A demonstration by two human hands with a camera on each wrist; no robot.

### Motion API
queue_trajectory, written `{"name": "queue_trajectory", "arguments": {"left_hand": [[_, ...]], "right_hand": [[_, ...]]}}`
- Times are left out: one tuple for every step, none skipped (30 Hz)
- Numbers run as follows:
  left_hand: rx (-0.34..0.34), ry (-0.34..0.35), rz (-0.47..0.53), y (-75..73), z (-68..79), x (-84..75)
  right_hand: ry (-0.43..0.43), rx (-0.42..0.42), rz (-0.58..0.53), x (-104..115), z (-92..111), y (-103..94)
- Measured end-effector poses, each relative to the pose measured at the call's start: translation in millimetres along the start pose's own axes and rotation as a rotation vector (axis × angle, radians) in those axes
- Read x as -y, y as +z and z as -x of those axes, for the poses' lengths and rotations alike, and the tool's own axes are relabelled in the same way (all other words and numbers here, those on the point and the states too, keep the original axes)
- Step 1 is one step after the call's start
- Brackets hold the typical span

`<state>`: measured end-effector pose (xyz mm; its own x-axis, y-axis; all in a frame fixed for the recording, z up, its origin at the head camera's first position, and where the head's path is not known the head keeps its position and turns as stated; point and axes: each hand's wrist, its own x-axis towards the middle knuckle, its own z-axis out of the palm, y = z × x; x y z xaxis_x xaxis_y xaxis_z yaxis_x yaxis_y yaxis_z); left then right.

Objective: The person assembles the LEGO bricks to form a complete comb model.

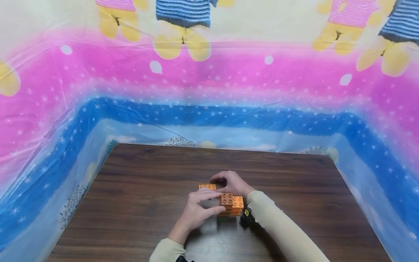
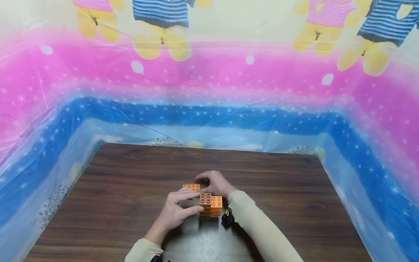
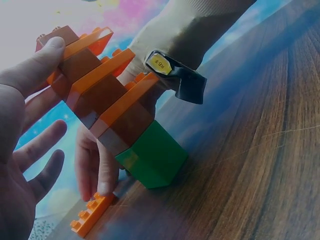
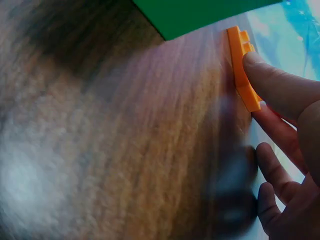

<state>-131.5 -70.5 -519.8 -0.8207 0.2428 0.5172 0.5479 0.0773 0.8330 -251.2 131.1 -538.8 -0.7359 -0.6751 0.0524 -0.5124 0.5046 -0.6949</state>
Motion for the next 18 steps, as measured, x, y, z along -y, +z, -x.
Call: {"name": "queue_trajectory", "arguments": {"left_hand": [[0.001, 0.009, -0.003, 0.0, 0.1, 0.1], [0.002, 0.011, -0.004, 0.1, 0.2, 0.3], [0.002, 0.018, -0.007, 0.2, 0.2, 0.6], [0.003, 0.022, -0.008, 0.2, 0.4, 0.8], [0.003, 0.029, -0.012, 0.4, 0.5, 1.4], [0.004, 0.029, -0.009, 0.5, 0.5, 1.3], [0.003, 0.033, -0.010, 0.5, 0.4, 1.4], [0.002, 0.029, -0.009, 0.5, 0.4, 1.5], [0.001, 0.032, -0.011, 0.5, 0.3, 1.5], [0.000, 0.029, -0.009, 0.5, 0.1, 1.5], [-0.001, 0.031, -0.010, 0.5, 0.0, 1.8], [-0.002, 0.027, -0.008, 0.6, -0.1, 1.6], [-0.003, 0.030, -0.009, 0.7, -0.1, 1.8], [-0.003, 0.032, -0.009, 0.8, -0.3, 1.8], [-0.003, 0.030, -0.008, 0.9, -0.3, 1.9], [-0.002, 0.029, -0.007, 0.9, -0.3, 1.8], [-0.001, 0.024, -0.006, 0.9, -0.2, 1.6], [0.000, 0.018, -0.005, 0.9, -0.2, 1.2]], "right_hand": [[-0.012, -0.001, 0.000, 0.1, -0.1, 0.7], [-0.026, -0.005, 0.004, 0.2, -0.1, 1.3], [-0.040, -0.009, 0.012, 0.3, -0.1, 2.0], [-0.051, -0.013, 0.019, 0.7, 0.0, 2.5], [-0.062, -0.017, 0.025, 1.0, 0.1, 3.0], [-0.063, -0.019, 0.030, 1.4, 0.2, 3.3], [-0.063, -0.018, 0.030, 1.8, 0.0, 3.6], [-0.062, -0.019, 0.034, 2.2, -0.3, 4.0], [-0.060, -0.018, 0.036, 2.4, -0.5, 4.4], [-0.059, -0.019, 0.040, 2.5, -0.8, 4.8], [-0.060, -0.021, 0.044, 2.5, -1.1, 5.2], [-0.061, -0.023, 0.052, 2.4, -1.5, 5.5], [-0.066, -0.026, 0.062, 2.3, -1.8, 5.8], [-0.073, -0.030, 0.073, 2.3, -2.1, 6.0], [-0.079, -0.033, 0.084, 2.3, -2.3, 6.1], [-0.086, -0.034, 0.101, 2.3, -2.5, 6.2], [-0.093, -0.036, 0.116, 2.8, -2.9, 6.1], [-0.099, -0.036, 0.125, 2.6, -3.2, 6.1]]}}
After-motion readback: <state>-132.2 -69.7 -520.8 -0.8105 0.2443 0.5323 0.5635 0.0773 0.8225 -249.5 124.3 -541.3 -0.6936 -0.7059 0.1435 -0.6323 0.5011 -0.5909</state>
